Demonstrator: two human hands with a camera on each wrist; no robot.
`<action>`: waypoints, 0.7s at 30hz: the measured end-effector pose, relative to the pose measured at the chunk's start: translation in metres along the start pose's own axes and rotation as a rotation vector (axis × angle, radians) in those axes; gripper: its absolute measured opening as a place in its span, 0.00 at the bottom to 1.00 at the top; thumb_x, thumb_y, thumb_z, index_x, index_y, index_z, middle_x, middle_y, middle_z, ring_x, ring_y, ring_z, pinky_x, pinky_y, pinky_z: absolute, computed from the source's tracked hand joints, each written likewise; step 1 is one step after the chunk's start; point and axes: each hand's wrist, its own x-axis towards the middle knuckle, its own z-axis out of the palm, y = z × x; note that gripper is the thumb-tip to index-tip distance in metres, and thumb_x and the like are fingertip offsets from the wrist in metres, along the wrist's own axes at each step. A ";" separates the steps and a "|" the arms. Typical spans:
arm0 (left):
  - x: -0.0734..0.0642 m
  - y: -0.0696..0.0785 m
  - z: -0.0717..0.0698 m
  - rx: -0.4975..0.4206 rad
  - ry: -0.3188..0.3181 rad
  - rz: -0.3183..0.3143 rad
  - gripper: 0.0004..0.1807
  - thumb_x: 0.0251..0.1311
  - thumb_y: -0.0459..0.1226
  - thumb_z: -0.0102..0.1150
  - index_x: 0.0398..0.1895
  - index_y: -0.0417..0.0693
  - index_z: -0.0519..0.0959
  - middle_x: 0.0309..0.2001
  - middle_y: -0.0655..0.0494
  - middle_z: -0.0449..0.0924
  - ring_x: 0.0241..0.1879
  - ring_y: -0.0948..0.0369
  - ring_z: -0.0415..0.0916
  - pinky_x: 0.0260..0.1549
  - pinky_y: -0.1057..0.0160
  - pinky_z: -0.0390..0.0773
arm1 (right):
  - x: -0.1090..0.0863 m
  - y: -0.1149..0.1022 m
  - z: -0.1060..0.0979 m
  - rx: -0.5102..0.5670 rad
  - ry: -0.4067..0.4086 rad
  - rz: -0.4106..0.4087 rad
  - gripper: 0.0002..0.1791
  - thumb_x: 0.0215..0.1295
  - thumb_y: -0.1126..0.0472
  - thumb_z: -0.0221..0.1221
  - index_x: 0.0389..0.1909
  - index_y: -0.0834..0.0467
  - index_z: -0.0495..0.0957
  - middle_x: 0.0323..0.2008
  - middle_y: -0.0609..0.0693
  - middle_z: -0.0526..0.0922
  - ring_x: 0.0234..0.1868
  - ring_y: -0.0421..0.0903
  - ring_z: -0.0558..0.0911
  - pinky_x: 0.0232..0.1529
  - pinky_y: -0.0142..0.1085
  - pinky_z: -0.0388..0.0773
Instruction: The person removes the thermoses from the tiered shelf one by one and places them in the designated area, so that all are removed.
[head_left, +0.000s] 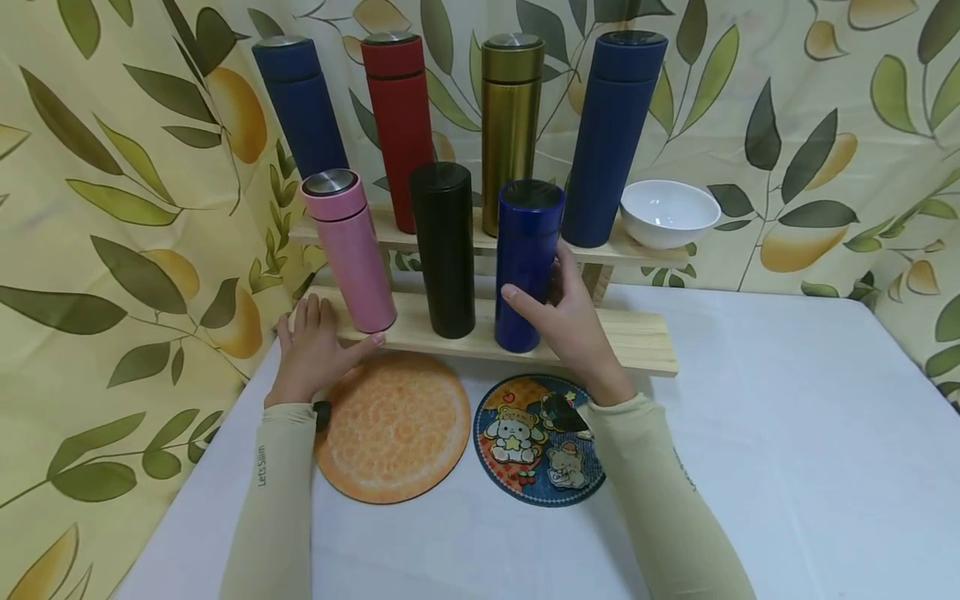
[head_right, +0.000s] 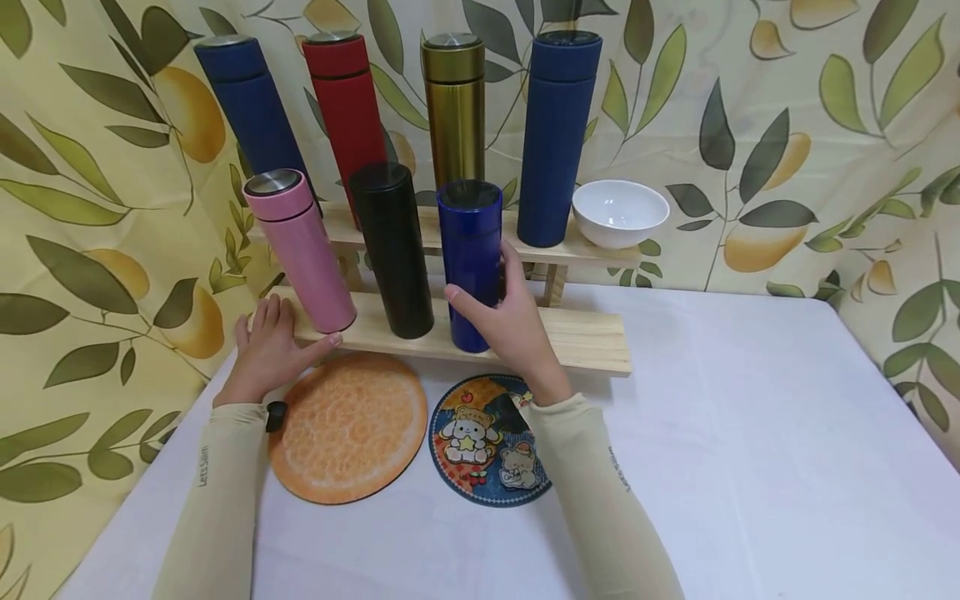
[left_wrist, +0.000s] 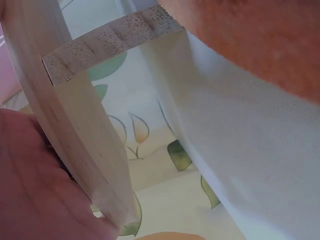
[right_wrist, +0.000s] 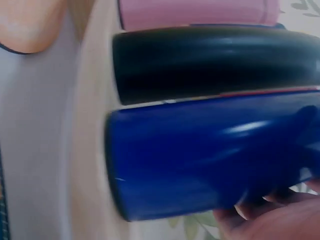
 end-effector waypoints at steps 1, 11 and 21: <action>0.000 0.000 0.000 0.000 -0.002 0.000 0.71 0.64 0.76 0.55 0.84 0.27 0.42 0.84 0.26 0.36 0.84 0.35 0.31 0.73 0.28 0.25 | 0.001 0.003 0.001 0.005 0.005 0.004 0.49 0.73 0.53 0.67 0.86 0.50 0.50 0.79 0.56 0.65 0.77 0.55 0.68 0.76 0.57 0.62; 0.002 0.003 -0.003 0.008 -0.002 0.007 0.70 0.64 0.75 0.54 0.84 0.26 0.44 0.83 0.25 0.37 0.83 0.34 0.32 0.73 0.27 0.26 | 0.002 0.011 0.004 -0.060 0.056 0.061 0.47 0.71 0.52 0.69 0.83 0.55 0.54 0.76 0.57 0.69 0.74 0.56 0.71 0.74 0.59 0.64; 0.000 0.002 -0.002 -0.003 -0.003 0.004 0.70 0.64 0.75 0.54 0.84 0.26 0.44 0.83 0.25 0.37 0.83 0.34 0.32 0.73 0.27 0.26 | -0.001 0.009 0.005 -0.074 0.084 0.053 0.45 0.70 0.53 0.70 0.82 0.55 0.58 0.74 0.57 0.71 0.73 0.56 0.72 0.73 0.59 0.65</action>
